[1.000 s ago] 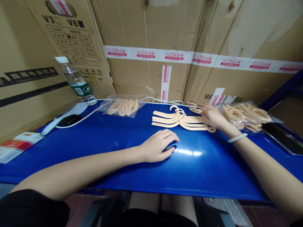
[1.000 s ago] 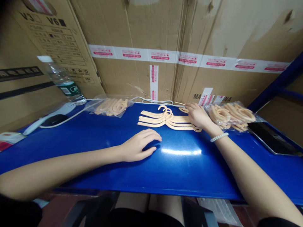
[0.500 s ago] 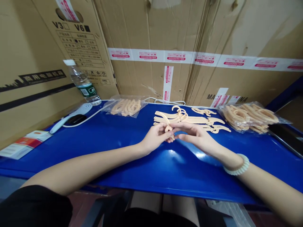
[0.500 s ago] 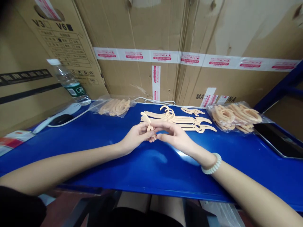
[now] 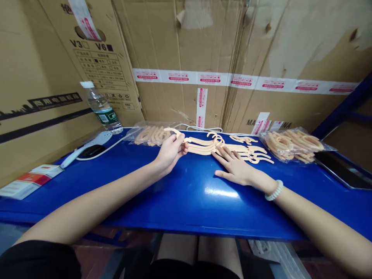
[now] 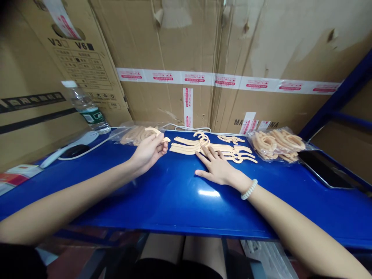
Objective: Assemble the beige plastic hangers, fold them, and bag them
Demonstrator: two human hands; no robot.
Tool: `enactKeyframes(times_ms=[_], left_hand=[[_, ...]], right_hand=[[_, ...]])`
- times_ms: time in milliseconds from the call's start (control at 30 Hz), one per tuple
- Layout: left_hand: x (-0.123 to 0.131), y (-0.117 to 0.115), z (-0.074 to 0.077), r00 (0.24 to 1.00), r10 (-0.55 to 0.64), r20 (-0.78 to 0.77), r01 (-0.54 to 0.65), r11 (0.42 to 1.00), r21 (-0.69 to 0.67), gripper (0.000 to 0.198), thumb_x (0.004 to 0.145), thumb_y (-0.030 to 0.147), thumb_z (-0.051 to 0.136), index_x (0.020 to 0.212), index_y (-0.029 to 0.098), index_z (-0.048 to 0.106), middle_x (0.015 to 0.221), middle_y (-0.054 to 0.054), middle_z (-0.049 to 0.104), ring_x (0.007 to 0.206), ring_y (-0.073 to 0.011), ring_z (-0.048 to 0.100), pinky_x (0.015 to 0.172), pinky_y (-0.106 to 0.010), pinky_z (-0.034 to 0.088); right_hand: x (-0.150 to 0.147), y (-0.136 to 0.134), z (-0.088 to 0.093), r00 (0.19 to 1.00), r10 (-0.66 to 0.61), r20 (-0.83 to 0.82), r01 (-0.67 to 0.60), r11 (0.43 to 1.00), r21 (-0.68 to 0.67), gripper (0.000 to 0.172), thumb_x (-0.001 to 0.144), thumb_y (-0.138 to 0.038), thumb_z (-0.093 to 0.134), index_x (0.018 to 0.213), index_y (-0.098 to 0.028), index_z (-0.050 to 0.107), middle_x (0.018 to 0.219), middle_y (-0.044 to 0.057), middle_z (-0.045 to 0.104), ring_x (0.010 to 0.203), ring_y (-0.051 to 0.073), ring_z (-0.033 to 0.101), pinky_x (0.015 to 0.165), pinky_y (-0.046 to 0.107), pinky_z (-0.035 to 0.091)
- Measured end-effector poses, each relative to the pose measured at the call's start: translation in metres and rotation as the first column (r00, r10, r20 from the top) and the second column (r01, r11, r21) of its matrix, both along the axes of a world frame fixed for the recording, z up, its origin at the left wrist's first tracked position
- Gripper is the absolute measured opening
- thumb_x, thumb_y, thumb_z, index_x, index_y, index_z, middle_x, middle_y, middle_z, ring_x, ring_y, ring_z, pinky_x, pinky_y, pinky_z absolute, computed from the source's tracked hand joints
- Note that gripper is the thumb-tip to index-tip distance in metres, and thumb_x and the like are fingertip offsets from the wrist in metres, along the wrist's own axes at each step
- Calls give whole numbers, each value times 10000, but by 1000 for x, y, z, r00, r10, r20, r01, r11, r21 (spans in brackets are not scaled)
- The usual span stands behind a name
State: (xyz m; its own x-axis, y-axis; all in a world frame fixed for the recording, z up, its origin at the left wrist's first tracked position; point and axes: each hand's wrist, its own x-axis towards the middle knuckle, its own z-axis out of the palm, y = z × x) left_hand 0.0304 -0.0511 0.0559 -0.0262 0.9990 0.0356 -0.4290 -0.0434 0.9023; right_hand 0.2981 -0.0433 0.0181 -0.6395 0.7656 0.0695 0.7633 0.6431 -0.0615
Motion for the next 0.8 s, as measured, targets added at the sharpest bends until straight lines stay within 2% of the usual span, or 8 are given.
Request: enactKeyframes(times_ms=[133, 267, 367, 433, 500, 567, 633, 800], left_hand=[[-5, 0, -1, 999, -6, -42, 7, 999, 34, 272, 932, 245, 694, 751, 155, 510, 616, 7, 603, 543, -76, 538, 561, -190, 423], [-9, -1, -16, 996, -57, -75, 60, 998, 31, 266, 822, 219, 800, 762, 137, 554, 641, 0, 625, 578, -82, 556, 582, -204, 435], [-11, 2, -27, 993, -82, -81, 83, 996, 12, 257, 746, 193, 851, 785, 118, 609, 659, -14, 644, 600, -92, 576, 600, -221, 446], [-11, 7, -33, 993, -87, -78, 87, 996, 2, 254, 720, 193, 866, 816, 105, 648, 671, -22, 654, 605, -96, 579, 606, -231, 449], [-11, 11, -36, 993, -95, -70, 95, 995, -2, 262, 699, 192, 876, 832, 99, 670, 689, -25, 658, 619, -97, 582, 619, -238, 455], [-13, 14, -38, 993, -104, -62, 104, 995, 3, 267, 685, 192, 883, 831, 101, 679, 707, -22, 657, 639, -98, 584, 640, -244, 463], [-15, 15, -39, 992, -112, -50, 112, 994, 12, 269, 682, 201, 886, 829, 109, 680, 723, -17, 653, 657, -100, 586, 656, -247, 467], [-23, 15, -43, 991, -132, -16, 132, 991, 6, 274, 706, 235, 883, 805, 119, 654, 762, -16, 646, 679, -97, 578, 675, -243, 467]], right_hand=[[-3, 8, 2, 999, -35, -1, 35, 999, -10, 832, 954, -743, 368, 1624, -268, 236, 1689, 145, 135, 1547, 408, 95, 1194, 693, 159], [-2, 10, 6, 1000, -17, 4, 17, 1000, 19, 796, 978, -692, 376, 1619, -237, 252, 1687, 165, 181, 1551, 391, 138, 1202, 663, 190], [4, 11, 8, 998, -8, -59, 18, 983, 184, 655, 1004, -528, 448, 1529, -137, 417, 1585, 236, 388, 1469, 395, 352, 1165, 612, 319], [10, 14, 7, 993, -24, -115, 55, 961, 272, 458, 995, -390, 474, 1340, -114, 597, 1370, 243, 587, 1287, 381, 534, 1073, 584, 428], [16, 20, 6, 985, -27, -170, 77, 952, 295, 296, 976, -307, 479, 1106, -148, 692, 1145, 201, 676, 1100, 349, 614, 973, 552, 493], [21, 26, 3, 974, -15, -226, 82, 954, 289, 223, 961, -288, 500, 938, -184, 696, 1017, 163, 688, 990, 325, 629, 907, 525, 520], [23, 31, 1, 960, 3, -281, 77, 959, 273, 187, 944, -290, 531, 857, -198, 669, 958, 145, 686, 928, 313, 630, 863, 507, 534], [28, 30, 2, 896, 5, -445, 100, 972, 213, 132, 929, -327, 572, 854, -223, 603, 880, 105, 691, 852, 301, 660, 786, 497, 564]])
